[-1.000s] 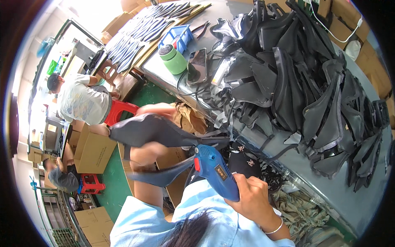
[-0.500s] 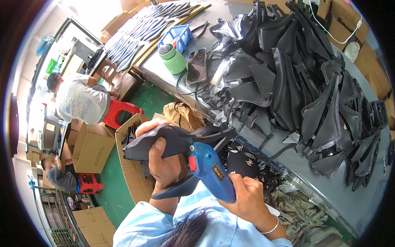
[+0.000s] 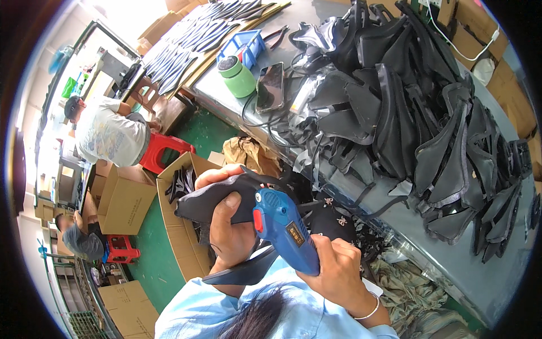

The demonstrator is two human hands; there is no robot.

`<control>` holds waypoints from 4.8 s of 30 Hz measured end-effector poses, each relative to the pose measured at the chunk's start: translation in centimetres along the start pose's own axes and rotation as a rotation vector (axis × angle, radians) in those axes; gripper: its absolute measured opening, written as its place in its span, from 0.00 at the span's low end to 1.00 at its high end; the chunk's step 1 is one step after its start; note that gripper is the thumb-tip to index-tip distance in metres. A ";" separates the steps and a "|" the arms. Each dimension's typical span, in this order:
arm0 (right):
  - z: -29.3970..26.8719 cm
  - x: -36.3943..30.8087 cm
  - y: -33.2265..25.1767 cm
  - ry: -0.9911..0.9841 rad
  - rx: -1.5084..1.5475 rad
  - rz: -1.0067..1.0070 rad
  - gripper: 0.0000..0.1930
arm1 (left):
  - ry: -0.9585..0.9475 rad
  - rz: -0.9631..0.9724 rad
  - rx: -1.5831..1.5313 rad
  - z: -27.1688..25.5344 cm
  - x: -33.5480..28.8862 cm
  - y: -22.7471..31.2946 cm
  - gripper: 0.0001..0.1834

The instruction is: The person uses a hot glue gun to apply adhesive to the edges of black flexible parts. They pick up each part from a pile, apply glue to specific seams, and then place the finished item into a cardboard box. The process is repeated continuously throughout the clip.

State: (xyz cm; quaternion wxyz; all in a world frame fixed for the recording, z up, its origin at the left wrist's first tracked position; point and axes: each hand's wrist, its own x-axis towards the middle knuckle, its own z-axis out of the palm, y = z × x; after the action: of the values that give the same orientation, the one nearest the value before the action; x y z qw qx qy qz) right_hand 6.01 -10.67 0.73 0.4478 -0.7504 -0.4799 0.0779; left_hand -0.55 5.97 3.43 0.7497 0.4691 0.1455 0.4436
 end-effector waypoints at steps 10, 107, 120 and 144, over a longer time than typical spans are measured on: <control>-0.2 -0.4 0.0 -0.009 -0.204 -0.049 0.29 | -0.206 -0.218 0.303 -1.5 1.1 2.1 0.19; -1.2 -1.4 1.5 0.027 -0.134 -0.071 0.30 | -0.116 -0.132 -0.080 -5.0 -0.5 -0.2 0.20; -0.8 -2.1 1.8 -0.057 -0.223 -0.081 0.28 | -0.142 -0.427 0.147 -5.2 1.8 4.1 0.19; 2.1 -2.9 2.8 -0.150 -0.230 0.037 0.24 | 1.104 -0.264 0.036 -32.2 -8.4 -3.3 0.14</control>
State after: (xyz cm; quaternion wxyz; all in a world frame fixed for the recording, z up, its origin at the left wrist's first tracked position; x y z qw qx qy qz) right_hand 5.19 -12.06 -3.52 0.3200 -0.7976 -0.5040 0.0864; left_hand -23.95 17.21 -17.58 0.6034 0.1583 0.5808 0.5230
